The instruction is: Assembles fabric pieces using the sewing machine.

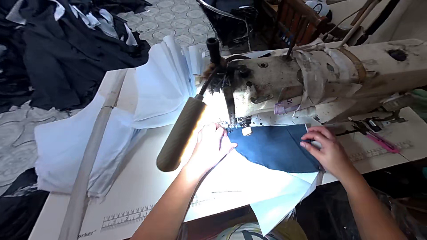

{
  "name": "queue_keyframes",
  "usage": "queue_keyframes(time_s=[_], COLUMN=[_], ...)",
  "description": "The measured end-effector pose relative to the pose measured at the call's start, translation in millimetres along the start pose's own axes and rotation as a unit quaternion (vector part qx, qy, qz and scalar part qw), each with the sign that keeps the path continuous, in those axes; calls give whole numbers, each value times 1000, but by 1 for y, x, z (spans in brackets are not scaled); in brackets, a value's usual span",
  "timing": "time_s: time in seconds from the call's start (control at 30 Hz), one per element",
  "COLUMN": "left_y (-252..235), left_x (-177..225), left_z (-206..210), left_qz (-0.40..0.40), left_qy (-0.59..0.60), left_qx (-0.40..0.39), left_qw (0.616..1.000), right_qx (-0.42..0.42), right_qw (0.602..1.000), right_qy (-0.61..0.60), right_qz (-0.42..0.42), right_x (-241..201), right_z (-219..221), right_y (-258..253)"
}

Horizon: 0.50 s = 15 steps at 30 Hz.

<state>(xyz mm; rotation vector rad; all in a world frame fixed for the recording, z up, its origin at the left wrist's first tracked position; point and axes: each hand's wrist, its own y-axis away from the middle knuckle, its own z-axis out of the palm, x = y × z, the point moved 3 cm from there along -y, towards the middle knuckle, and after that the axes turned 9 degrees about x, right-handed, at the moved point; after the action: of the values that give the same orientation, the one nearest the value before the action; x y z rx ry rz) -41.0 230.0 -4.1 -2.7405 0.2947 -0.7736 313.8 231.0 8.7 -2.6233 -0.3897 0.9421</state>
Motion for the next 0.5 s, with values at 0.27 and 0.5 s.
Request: queue_keyframes(time_s=[0.27, 0.5], left_y=[23, 55], left_x=[31, 66], left_z=[-5, 1], left_qz=[295, 232], left_qy=[42, 39], left_qx=[61, 19], left_qw=[953, 972], right_qx=[83, 100], right_qw=[995, 988], right_qy=[31, 55], right_qz=[-47, -100], right_x=[0, 7], right_z=[-12, -10], right_y=[76, 85])
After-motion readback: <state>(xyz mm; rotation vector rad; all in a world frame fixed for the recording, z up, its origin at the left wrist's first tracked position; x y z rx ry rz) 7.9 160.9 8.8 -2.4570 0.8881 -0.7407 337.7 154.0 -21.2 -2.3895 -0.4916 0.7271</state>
